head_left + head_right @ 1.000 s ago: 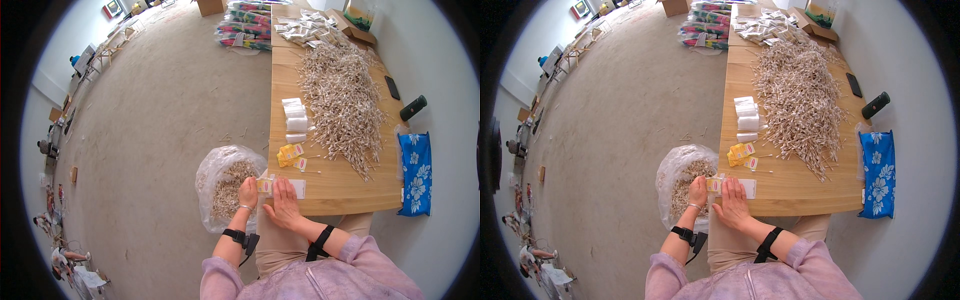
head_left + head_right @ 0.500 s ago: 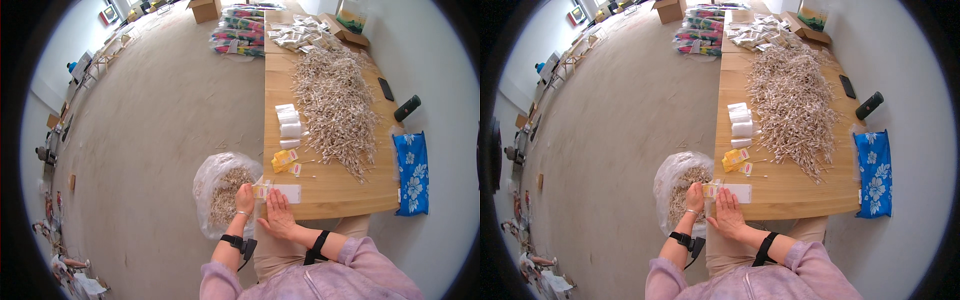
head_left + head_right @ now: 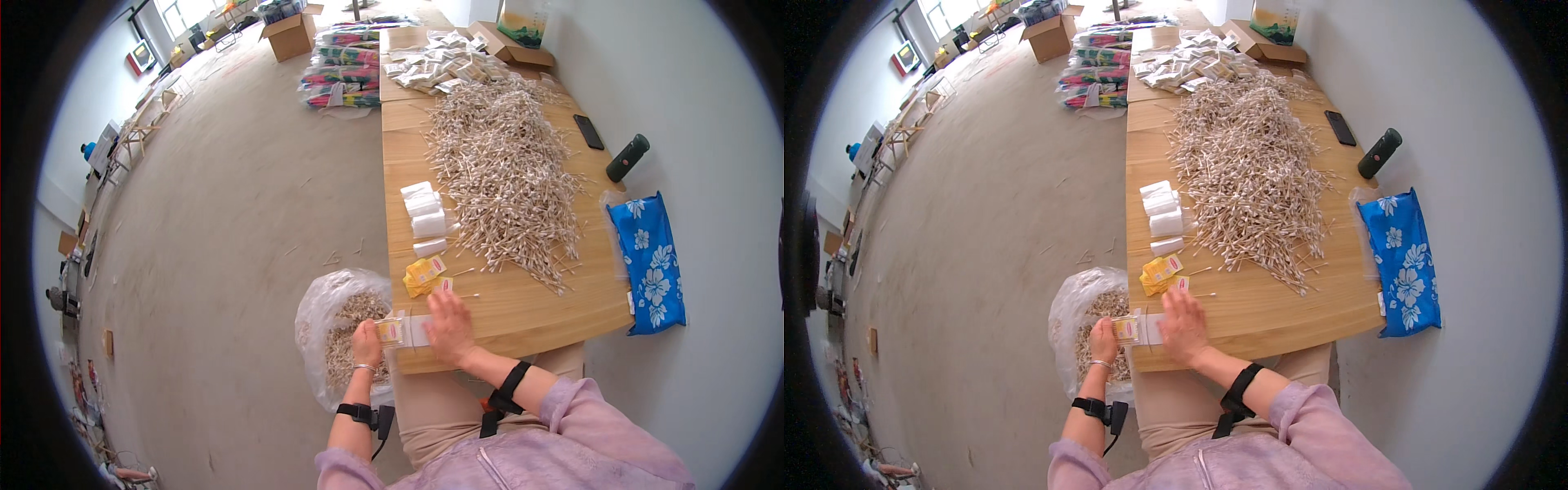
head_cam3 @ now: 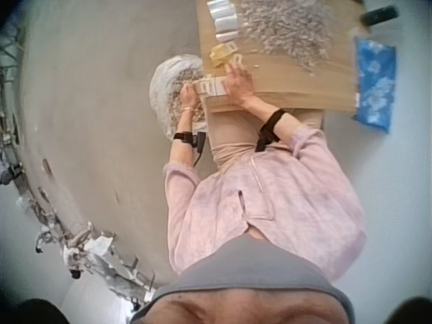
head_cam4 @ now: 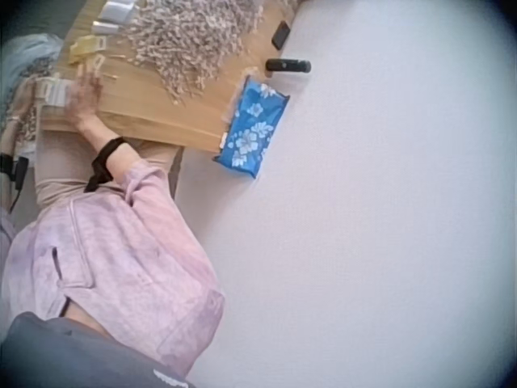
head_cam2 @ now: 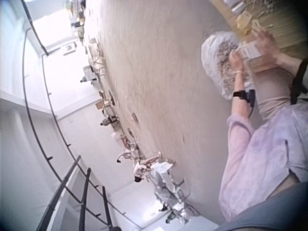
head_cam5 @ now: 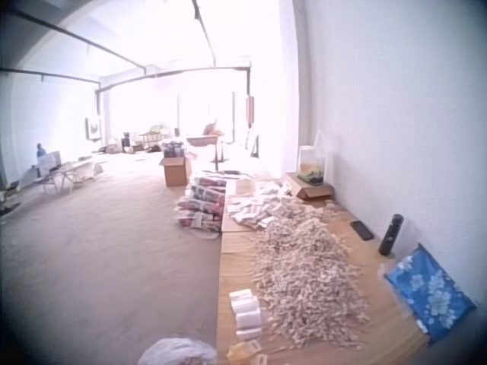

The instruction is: The person is counting cotton swabs, aligning them, and placing them into small plastic bags for packaging.

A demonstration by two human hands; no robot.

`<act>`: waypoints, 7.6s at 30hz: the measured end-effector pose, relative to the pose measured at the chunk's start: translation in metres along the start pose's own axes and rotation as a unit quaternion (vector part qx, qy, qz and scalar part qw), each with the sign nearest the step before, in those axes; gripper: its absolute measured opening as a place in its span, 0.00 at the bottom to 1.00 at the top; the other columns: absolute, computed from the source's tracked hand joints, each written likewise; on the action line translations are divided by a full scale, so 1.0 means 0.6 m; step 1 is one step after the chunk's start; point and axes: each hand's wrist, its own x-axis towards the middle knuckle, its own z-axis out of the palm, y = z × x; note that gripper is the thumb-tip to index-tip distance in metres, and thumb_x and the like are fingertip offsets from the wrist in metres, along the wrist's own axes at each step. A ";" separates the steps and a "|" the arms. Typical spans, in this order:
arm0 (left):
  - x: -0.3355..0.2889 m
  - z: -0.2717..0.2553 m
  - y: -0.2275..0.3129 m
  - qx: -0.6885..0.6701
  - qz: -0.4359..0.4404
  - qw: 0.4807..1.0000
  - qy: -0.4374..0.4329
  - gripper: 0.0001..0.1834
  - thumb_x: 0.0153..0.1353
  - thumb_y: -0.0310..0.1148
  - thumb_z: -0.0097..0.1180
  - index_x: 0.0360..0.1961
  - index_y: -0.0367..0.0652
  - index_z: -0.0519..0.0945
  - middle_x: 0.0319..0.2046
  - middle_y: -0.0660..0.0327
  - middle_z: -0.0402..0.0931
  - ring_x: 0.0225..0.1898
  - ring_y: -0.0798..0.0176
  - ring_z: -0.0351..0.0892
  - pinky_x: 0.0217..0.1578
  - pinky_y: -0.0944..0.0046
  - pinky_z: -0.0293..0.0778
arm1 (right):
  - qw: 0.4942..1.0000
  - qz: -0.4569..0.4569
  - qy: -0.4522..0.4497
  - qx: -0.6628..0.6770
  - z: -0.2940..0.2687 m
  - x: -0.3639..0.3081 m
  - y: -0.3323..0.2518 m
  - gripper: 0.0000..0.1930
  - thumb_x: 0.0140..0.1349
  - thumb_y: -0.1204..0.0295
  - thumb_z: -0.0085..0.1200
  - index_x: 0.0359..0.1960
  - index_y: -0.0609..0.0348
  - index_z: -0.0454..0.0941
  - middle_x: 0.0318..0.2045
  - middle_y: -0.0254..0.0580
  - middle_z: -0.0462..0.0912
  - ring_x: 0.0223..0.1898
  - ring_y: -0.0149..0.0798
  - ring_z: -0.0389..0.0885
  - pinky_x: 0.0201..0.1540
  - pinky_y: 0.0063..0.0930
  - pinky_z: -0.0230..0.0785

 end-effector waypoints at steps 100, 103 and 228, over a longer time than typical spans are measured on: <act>-0.109 0.168 0.155 0.254 0.183 0.947 -0.079 0.40 0.43 0.39 0.70 0.57 0.43 0.64 0.65 0.47 0.48 0.68 0.41 0.42 0.66 0.47 0.41 | 0.993 -0.067 0.084 -0.057 -0.069 0.068 0.237 0.09 0.54 0.70 0.53 0.36 0.48 0.82 0.37 0.30 0.77 0.49 0.38 0.69 0.56 0.37 0.56; -0.110 0.171 0.155 0.252 0.180 0.948 -0.075 0.40 0.43 0.38 0.70 0.57 0.42 0.65 0.65 0.47 0.49 0.68 0.41 0.42 0.66 0.47 0.42 | 0.992 -0.063 0.107 -0.031 -0.076 0.030 0.228 0.08 0.52 0.70 0.53 0.33 0.47 0.83 0.35 0.29 0.77 0.48 0.37 0.69 0.57 0.38 0.56; -0.117 -0.037 -0.068 -0.129 -0.200 0.971 0.037 0.10 0.57 0.27 0.58 0.40 0.38 0.74 0.27 0.63 0.76 0.24 0.71 0.74 0.23 0.71 0.72 | 0.981 -0.080 -0.105 -0.145 -0.096 0.044 0.244 0.06 0.50 0.74 0.51 0.31 0.57 0.78 0.34 0.40 0.76 0.42 0.43 0.73 0.40 0.35 0.71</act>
